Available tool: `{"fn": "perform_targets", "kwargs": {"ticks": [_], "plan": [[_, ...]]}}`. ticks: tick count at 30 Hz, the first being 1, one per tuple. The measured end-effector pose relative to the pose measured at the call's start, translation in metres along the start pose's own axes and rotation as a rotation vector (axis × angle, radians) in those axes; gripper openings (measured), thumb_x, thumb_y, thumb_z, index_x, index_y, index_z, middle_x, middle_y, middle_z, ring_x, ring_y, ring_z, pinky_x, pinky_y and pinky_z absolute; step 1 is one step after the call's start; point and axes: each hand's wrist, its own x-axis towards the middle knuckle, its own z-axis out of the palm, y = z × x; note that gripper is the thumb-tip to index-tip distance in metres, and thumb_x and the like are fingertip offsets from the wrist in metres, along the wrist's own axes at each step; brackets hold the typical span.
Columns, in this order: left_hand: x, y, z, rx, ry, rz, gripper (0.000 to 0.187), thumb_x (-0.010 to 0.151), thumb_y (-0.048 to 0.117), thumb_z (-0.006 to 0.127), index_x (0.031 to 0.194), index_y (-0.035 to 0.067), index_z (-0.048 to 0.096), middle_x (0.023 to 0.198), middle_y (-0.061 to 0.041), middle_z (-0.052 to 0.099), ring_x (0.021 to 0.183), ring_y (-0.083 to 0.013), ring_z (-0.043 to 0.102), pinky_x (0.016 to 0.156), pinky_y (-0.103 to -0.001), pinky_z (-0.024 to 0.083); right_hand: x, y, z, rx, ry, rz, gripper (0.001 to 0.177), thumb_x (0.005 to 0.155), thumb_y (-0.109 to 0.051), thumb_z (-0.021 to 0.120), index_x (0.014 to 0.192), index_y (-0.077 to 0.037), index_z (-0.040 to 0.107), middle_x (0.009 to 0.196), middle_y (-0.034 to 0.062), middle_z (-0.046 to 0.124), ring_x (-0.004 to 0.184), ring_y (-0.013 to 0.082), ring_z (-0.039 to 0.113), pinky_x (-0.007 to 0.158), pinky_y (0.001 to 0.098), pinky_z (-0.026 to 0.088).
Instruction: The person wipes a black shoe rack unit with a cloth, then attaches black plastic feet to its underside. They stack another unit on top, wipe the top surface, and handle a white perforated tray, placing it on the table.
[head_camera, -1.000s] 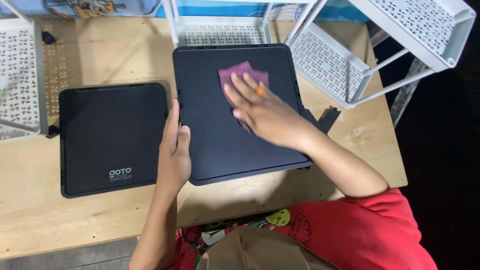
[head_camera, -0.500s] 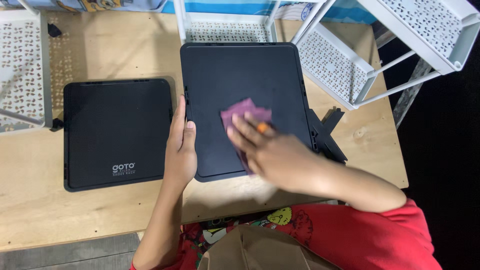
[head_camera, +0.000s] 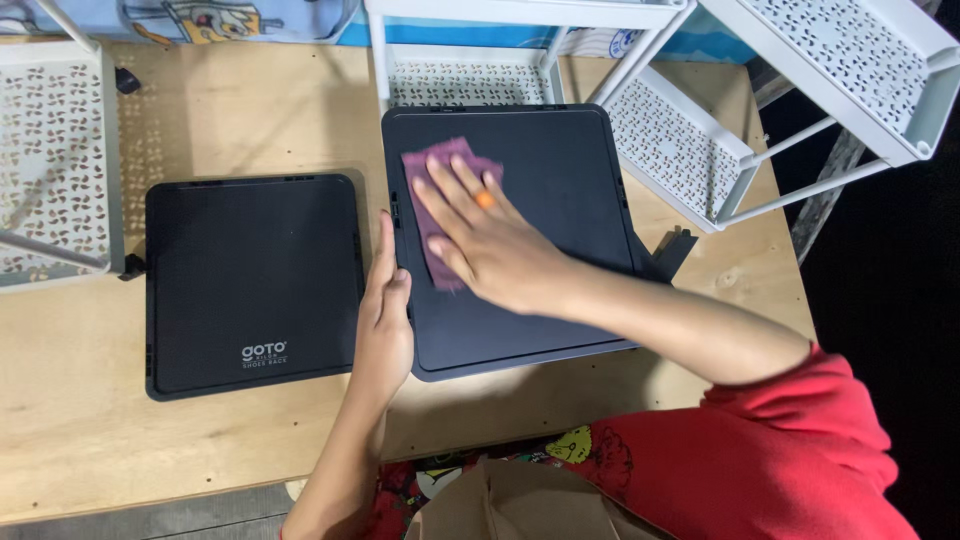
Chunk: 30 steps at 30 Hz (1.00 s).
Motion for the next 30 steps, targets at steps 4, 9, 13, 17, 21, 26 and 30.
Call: {"fn": "perform_targets", "kwargs": {"ticks": [4, 9, 13, 17, 21, 26, 30], "plan": [[0.002, -0.004, -0.006, -0.013, -0.049, 0.03, 0.064, 0.103, 0.022, 0.029, 0.164, 0.008, 0.016, 0.174, -0.013, 0.018, 0.16, -0.0292, 0.018, 0.126, -0.038, 0.019, 0.044, 0.008, 0.001, -0.049, 0.087, 0.071, 0.066, 0.112, -0.044, 0.034, 0.165, -0.008, 0.017, 0.171, 0.0191, 0.007, 0.159, 0.0362, 0.003, 0.128, 0.0563, 0.011], [0.002, -0.018, -0.004, -0.012, -0.037, 0.104, 0.061, 0.107, 0.027, 0.027, 0.164, 0.006, 0.017, 0.175, -0.014, 0.017, 0.162, -0.0298, 0.014, 0.129, -0.039, 0.013, 0.055, 0.006, 0.0, -0.082, 0.082, 0.089, 0.066, 0.111, -0.046, 0.032, 0.165, -0.01, 0.016, 0.172, 0.0174, 0.007, 0.16, 0.0344, 0.003, 0.128, 0.0553, 0.01], [0.004, -0.027, -0.004, 0.004, -0.035, 0.129, 0.062, 0.108, 0.027, 0.026, 0.165, 0.004, 0.017, 0.175, -0.014, 0.016, 0.162, -0.0297, 0.012, 0.13, -0.039, 0.011, 0.034, -0.008, -0.002, -0.087, 0.053, 0.049, 0.066, 0.112, -0.044, 0.028, 0.165, -0.008, 0.014, 0.172, 0.0191, 0.006, 0.159, 0.0358, 0.001, 0.128, 0.0549, 0.008], [0.003, -0.034, -0.002, -0.067, -0.02, 0.154, 0.059, 0.11, 0.027, 0.028, 0.164, 0.004, 0.019, 0.174, -0.014, 0.019, 0.163, -0.0288, 0.015, 0.13, -0.038, 0.012, -0.009, -0.039, 0.001, -0.083, -0.03, 0.011, 0.069, 0.11, -0.044, 0.028, 0.164, -0.006, 0.013, 0.171, 0.0202, 0.005, 0.158, 0.0361, 0.0, 0.126, 0.0536, 0.008], [0.003, -0.034, 0.0, -0.125, -0.027, 0.182, 0.057, 0.112, 0.026, 0.028, 0.164, 0.004, 0.021, 0.175, -0.015, 0.017, 0.163, -0.0285, 0.014, 0.131, -0.037, 0.013, -0.046, -0.068, 0.008, -0.049, -0.016, -0.053, 0.071, 0.11, -0.046, 0.032, 0.162, -0.001, 0.014, 0.168, 0.0246, 0.009, 0.157, 0.0383, 0.004, 0.125, 0.0541, 0.009], [0.0, -0.026, -0.007, 0.043, -0.041, 0.159, 0.058, 0.109, 0.023, 0.033, 0.164, 0.007, 0.023, 0.171, -0.016, 0.027, 0.159, -0.0287, 0.027, 0.126, -0.036, 0.024, -0.071, -0.067, 0.004, -0.007, -0.002, -0.037, 0.071, 0.107, -0.049, 0.033, 0.162, -0.006, 0.019, 0.168, 0.0216, 0.017, 0.158, 0.0347, 0.01, 0.127, 0.0533, 0.01], [-0.002, -0.019, -0.01, 0.178, -0.027, 0.13, 0.056, 0.109, 0.019, 0.036, 0.164, 0.009, 0.027, 0.167, -0.017, 0.036, 0.157, -0.0293, 0.03, 0.125, -0.036, 0.024, -0.088, -0.05, 0.0, -0.073, -0.075, 0.004, 0.068, 0.109, -0.049, 0.025, 0.165, -0.013, 0.015, 0.171, 0.015, 0.013, 0.158, 0.0289, 0.006, 0.125, 0.0546, 0.003]]}}
